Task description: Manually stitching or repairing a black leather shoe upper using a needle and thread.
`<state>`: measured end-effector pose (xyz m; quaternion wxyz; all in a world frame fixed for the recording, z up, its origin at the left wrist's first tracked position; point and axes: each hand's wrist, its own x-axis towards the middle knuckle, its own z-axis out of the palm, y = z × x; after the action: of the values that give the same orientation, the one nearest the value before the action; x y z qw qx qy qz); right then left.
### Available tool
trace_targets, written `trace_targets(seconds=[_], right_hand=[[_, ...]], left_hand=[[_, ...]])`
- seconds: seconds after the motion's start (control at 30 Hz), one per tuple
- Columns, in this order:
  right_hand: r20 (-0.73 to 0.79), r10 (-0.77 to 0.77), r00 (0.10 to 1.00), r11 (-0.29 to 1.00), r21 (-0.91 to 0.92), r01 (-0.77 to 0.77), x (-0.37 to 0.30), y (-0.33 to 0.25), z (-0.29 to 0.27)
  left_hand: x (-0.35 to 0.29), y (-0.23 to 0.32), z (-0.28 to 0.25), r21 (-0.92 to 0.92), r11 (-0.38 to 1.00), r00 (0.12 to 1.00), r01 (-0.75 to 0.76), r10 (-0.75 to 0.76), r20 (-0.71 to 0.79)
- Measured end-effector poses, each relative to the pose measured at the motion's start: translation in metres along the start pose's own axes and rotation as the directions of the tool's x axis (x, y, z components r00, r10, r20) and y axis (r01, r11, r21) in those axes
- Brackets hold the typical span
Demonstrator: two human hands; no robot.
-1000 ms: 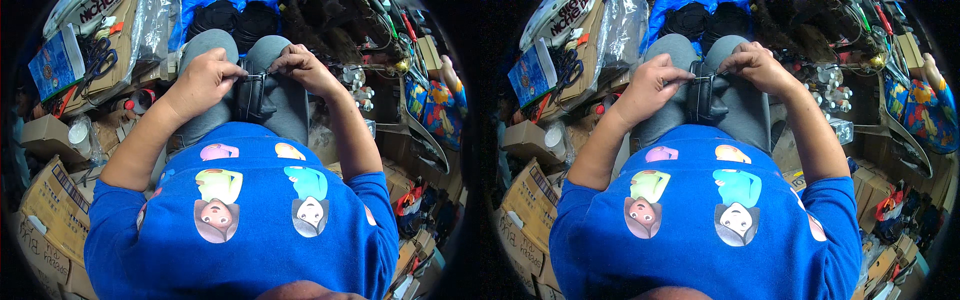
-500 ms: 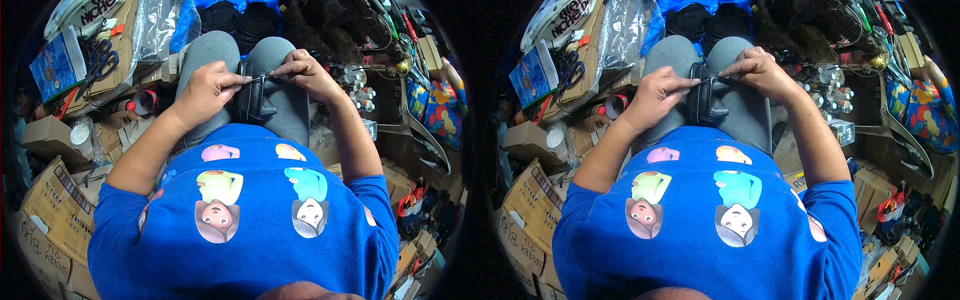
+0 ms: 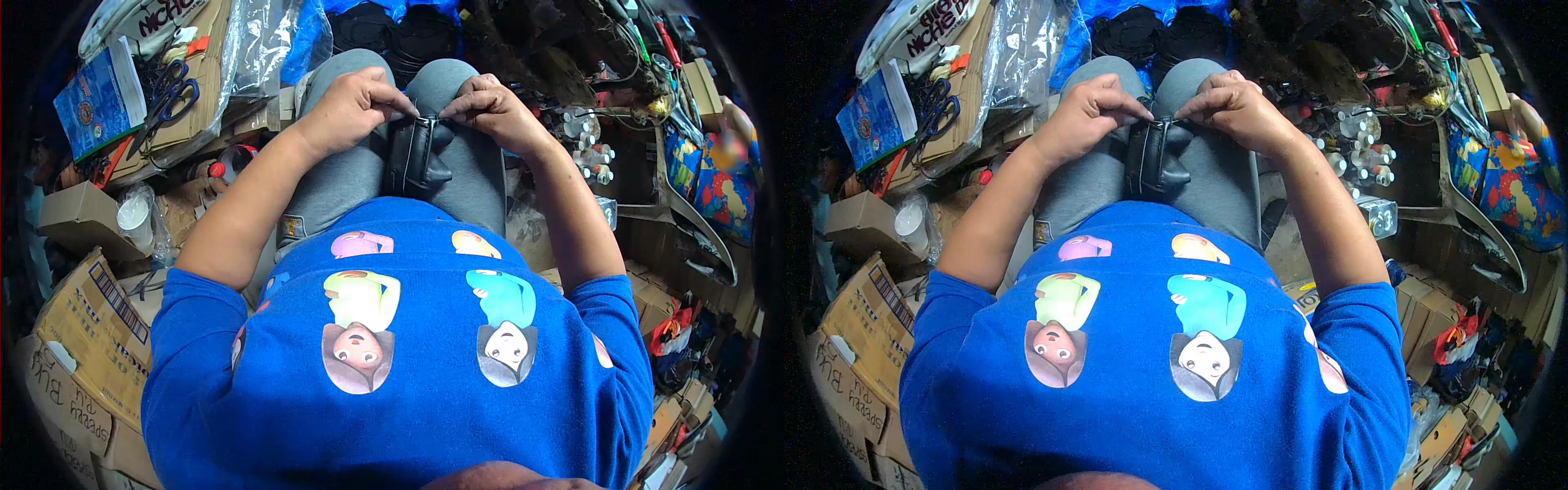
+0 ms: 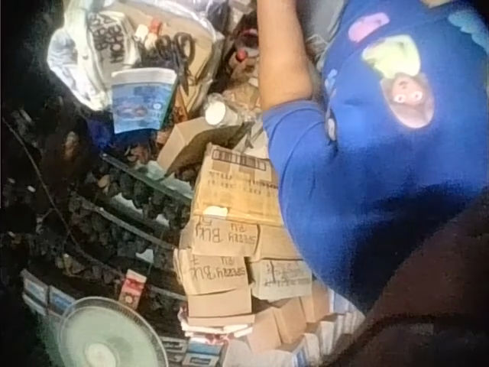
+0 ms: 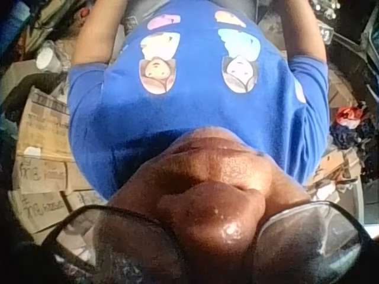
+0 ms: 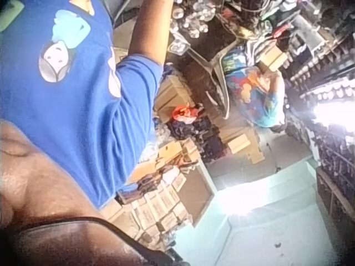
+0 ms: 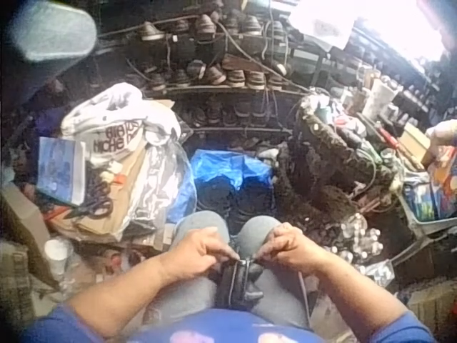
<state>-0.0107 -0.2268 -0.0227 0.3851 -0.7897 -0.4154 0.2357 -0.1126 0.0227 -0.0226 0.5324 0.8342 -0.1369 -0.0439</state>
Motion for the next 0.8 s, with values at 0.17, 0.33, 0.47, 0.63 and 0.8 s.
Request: trace_targets(seconds=[0.17,0.33,0.47,0.63,0.8], right_hand=[[0.0,-0.002,1.0,0.999,-0.047,0.002,-0.007,-0.004,-0.002],[-0.004,0.034,0.999,0.999,-0.03,-0.034,-0.014,-0.007,0.005],[-0.099,0.044,0.994,0.999,-0.002,-0.044,-0.018,-0.007,0.011],[-0.138,0.081,0.987,0.996,0.034,-0.077,-0.017,-0.004,0.018],[-0.121,0.256,0.959,0.929,0.306,-0.21,-0.014,-0.002,0.027]], left_hand=[[-0.007,0.01,-0.001,0.049,0.999,1.0,-0.018,0.019,-0.018],[-0.011,0.027,0.011,0.221,0.975,0.995,-0.036,0.055,-0.083],[-0.015,0.03,0.018,0.232,0.972,0.982,-0.033,0.075,-0.173],[-0.018,0.022,0.014,0.252,0.966,0.986,0.051,-0.009,-0.166],[-0.012,0.018,0.023,0.073,0.987,0.965,0.143,-0.122,-0.233]])
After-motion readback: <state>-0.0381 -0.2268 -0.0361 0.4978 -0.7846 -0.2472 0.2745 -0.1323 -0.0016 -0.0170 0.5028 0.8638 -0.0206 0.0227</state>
